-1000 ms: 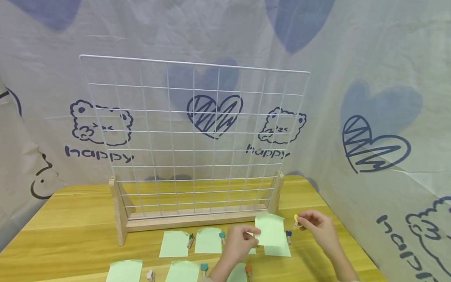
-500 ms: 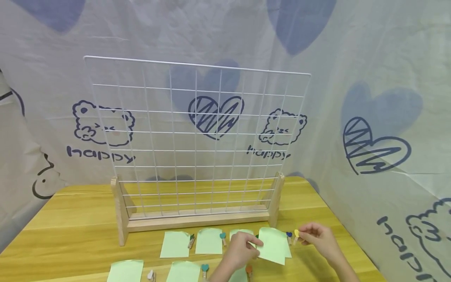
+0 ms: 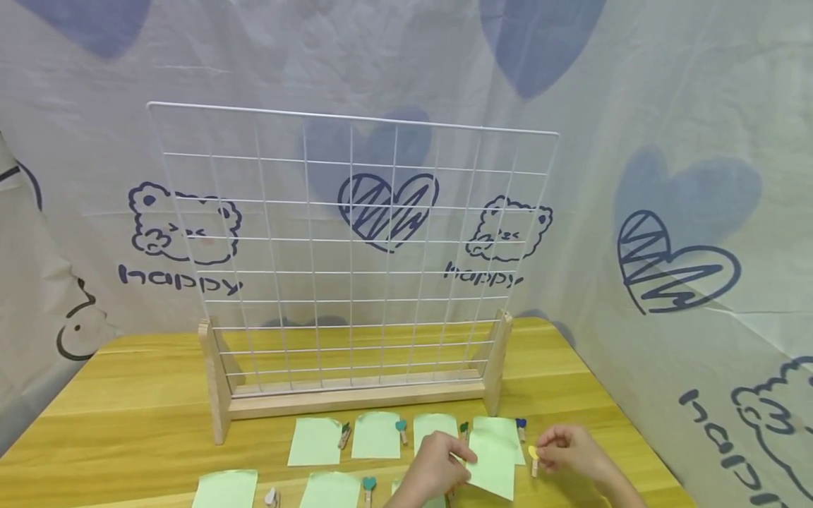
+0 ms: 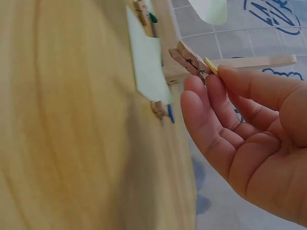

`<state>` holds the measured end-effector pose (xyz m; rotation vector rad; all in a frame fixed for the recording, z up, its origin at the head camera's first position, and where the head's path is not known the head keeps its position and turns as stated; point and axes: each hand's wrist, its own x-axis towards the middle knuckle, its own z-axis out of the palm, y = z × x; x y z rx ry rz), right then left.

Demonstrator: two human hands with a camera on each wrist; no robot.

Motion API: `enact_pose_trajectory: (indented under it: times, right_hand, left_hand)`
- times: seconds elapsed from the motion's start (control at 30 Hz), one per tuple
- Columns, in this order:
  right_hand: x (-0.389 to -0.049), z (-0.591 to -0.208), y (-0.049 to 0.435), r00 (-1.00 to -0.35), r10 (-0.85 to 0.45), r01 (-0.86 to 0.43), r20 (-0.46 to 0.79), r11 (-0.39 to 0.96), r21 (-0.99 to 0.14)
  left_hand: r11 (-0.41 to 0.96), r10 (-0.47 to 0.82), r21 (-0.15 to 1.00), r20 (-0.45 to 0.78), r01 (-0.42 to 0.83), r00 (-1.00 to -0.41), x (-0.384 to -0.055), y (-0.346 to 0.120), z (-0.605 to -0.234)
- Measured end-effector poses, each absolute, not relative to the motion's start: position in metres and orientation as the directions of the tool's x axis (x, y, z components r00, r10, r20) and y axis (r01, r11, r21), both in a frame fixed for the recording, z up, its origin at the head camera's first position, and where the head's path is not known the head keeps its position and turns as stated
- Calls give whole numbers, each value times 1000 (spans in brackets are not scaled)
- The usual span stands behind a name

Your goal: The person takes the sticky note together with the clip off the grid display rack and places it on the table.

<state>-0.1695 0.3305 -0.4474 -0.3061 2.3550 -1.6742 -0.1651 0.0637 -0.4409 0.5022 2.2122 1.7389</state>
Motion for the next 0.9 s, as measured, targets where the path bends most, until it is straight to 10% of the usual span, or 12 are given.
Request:
enact_pose_trajectory:
  times: [0.9]
  right_hand:
    - [-163,-472,336,-888,-389,120,-245,319,-940]
  left_hand:
    - [372,495,928,-179,22,-850,-160,78,-456]
